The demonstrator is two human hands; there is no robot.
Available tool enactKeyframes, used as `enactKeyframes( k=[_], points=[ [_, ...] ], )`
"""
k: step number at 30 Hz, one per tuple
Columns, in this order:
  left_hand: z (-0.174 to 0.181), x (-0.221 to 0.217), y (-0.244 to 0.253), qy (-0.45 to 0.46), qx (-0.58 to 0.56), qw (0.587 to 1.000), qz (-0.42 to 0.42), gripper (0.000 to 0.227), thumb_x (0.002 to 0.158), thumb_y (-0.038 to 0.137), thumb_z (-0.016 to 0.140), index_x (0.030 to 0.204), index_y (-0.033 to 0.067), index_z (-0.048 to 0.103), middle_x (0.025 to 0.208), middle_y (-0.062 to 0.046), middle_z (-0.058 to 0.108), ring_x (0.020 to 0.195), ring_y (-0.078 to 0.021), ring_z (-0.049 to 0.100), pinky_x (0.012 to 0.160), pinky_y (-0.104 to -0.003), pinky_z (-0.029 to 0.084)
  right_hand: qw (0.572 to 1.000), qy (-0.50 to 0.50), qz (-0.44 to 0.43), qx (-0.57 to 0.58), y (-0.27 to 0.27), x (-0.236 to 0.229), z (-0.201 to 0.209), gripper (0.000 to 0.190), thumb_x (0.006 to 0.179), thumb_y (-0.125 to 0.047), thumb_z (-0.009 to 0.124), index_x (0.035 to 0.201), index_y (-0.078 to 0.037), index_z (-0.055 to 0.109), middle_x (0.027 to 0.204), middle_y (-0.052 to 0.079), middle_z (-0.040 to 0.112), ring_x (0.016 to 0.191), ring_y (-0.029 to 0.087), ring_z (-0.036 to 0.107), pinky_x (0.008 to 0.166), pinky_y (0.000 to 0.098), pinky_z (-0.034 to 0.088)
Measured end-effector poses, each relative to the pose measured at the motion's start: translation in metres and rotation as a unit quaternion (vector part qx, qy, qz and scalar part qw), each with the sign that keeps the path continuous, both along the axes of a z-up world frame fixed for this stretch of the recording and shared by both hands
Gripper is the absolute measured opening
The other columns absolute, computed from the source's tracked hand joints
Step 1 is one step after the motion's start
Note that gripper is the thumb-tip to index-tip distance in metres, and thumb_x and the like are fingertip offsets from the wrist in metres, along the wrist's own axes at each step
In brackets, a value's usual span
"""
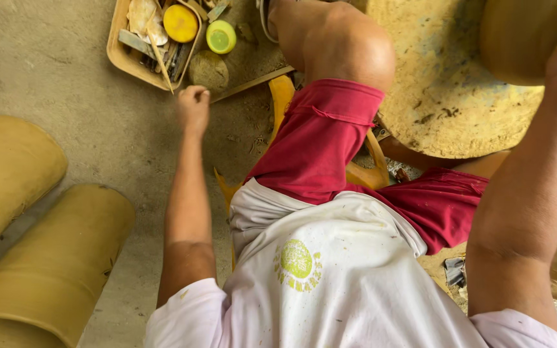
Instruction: The person shapes clay on a spinning pottery wheel by hand, uses a wooden tool to engrave vertical lines around the center of the vessel, and attaches a small lump of clay to the top to form a knob.
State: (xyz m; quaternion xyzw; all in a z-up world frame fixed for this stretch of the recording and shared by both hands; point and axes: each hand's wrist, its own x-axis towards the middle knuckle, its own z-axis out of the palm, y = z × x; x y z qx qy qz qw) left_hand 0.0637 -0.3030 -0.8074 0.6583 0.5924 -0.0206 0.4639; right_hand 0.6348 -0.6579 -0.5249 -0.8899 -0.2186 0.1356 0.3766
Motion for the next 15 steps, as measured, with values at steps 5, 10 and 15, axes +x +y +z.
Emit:
enactKeyframes(
  k=[5, 10, 15],
  points=[
    [-0.041, 0.025, -0.017, 0.054, 0.186, 0.981, -0.031, 0.008, 0.089, 0.017, 0.076, 0.095, 0.0156, 0.070, 0.113, -0.007, 0.061, 0.112, -0.0260, 0.058, 0.106, -0.054, 0.043, 0.999, 0.042, -0.004, 0.028, 0.023, 0.000, 0.007, 0.044, 0.109, -0.046, 0.058, 0.124, -0.005, 0.051, 0.122, 0.017, 0.056, 0.117, 0.030, 0.056, 0.100, 0.0484, 0.048],
    [-0.043, 0.010, 0.004, 0.049, 0.151, 0.962, 0.221, 0.013, 0.093, 0.007, 0.067, 0.102, 0.0139, 0.061, 0.113, -0.005, 0.054, 0.105, -0.0206, 0.058, 0.087, -0.036, 0.055, 0.998, 0.052, -0.016, 0.023, 0.012, -0.003, 0.015, 0.054, 0.110, -0.051, 0.055, 0.133, -0.003, 0.048, 0.132, 0.019, 0.055, 0.125, 0.032, 0.056, 0.105, 0.0484, 0.049],
    [-0.033, 0.007, 0.050, 0.129, 0.073, 0.959, 0.241, 0.027, 0.087, 0.015, 0.076, 0.113, 0.0172, 0.069, 0.115, -0.006, 0.050, 0.102, -0.0205, 0.052, 0.078, -0.034, 0.052, 0.998, 0.043, -0.027, 0.046, 0.015, -0.001, 0.016, 0.064, 0.111, -0.057, 0.053, 0.142, -0.002, 0.045, 0.142, 0.022, 0.054, 0.133, 0.034, 0.055, 0.109, 0.0483, 0.050]
  ],
)
